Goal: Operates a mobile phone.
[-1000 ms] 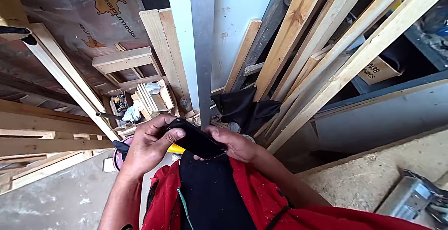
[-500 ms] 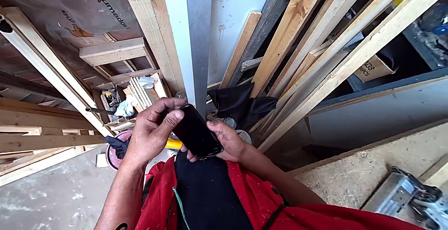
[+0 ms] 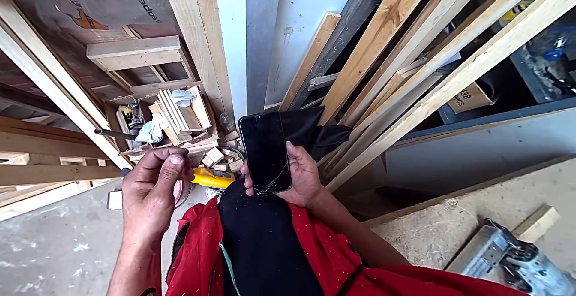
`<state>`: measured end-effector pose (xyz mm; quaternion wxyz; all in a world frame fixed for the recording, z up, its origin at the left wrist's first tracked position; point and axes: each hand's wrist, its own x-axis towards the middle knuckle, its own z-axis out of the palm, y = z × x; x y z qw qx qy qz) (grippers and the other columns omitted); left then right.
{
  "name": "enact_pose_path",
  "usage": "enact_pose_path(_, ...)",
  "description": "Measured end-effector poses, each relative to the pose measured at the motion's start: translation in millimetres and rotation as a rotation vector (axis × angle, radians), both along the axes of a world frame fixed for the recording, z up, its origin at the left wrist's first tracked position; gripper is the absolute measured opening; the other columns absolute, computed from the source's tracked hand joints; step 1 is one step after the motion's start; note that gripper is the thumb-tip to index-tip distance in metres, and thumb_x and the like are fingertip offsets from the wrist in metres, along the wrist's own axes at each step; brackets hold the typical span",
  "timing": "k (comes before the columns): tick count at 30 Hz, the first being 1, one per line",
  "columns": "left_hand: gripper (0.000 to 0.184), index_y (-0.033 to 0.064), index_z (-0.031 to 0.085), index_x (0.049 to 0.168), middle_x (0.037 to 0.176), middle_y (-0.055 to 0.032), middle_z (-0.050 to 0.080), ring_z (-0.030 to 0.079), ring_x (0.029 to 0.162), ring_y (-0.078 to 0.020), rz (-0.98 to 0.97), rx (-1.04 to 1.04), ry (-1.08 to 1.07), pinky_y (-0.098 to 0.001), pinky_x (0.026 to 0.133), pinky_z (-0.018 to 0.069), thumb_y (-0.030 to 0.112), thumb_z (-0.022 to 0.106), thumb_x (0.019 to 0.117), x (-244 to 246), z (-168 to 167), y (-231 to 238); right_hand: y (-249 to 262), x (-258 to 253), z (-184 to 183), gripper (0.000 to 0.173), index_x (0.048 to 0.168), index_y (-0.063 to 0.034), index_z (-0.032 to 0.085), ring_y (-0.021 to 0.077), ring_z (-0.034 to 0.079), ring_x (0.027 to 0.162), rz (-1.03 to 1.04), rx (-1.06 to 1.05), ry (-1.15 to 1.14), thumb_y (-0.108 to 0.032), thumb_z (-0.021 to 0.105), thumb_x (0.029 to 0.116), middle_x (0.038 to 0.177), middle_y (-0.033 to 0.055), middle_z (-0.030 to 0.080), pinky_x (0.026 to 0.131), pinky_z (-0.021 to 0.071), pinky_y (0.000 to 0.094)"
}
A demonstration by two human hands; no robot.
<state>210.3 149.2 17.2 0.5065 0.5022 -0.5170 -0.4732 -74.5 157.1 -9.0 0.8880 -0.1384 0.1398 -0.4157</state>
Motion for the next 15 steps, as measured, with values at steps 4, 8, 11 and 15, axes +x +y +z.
enact_pose_path(4, 0.021, 0.0121, 0.067, 0.114, 0.094, 0.0013, 0.071, 0.071, 0.08, -0.0137, -0.038, -0.042, -0.106, -0.0313, 0.075, 0.0628, 0.027, 0.058, 0.1022, -3, 8, 0, -1, 1, 2, 0.068, 0.138, -0.0118, 0.056, 0.0414, 0.066, 0.111, -0.007, 0.015, 0.0, -0.065, 0.04, 0.0983, 0.128, 0.0255, 0.063, 0.096, 0.0527, 0.059)
enact_pose_path(8, 0.023, 0.0104, 0.068, 0.114, 0.098, 0.001, 0.071, 0.07, 0.082, -0.0145, -0.1, -0.184, -0.223, -0.0324, 0.075, 0.0622, 0.028, 0.061, 0.1014, -9, 21, -5, -1, 2, 1, 0.071, 0.141, -0.012, 0.053, 0.0431, 0.065, 0.112, -0.013, 0.009, -0.009, -0.067, 0.035, 0.0996, 0.129, 0.0267, 0.061, 0.096, 0.0523, 0.0603)
enact_pose_path(11, 0.021, 0.0099, 0.069, 0.113, 0.1, 0.0011, 0.07, 0.07, 0.082, -0.0135, -0.13, -0.299, -0.261, -0.0307, 0.073, 0.0624, 0.026, 0.064, 0.0997, -11, 30, -7, -1, 2, 2, 0.07, 0.141, -0.0124, 0.053, 0.0432, 0.065, 0.112, -0.025, 0.016, -0.014, -0.066, 0.035, 0.0997, 0.129, 0.0267, 0.061, 0.095, 0.0525, 0.0603)
enact_pose_path(15, 0.02, 0.0106, 0.07, 0.111, 0.099, 0.0027, 0.069, 0.067, 0.082, -0.0107, -0.146, -0.382, -0.322, -0.0278, 0.071, 0.0598, 0.026, 0.066, 0.0981, -10, 36, -10, -1, 1, 3, 0.07, 0.141, -0.0114, 0.053, 0.0438, 0.065, 0.111, -0.045, 0.018, -0.018, -0.066, 0.034, 0.1, 0.128, 0.0271, 0.061, 0.095, 0.0525, 0.0609)
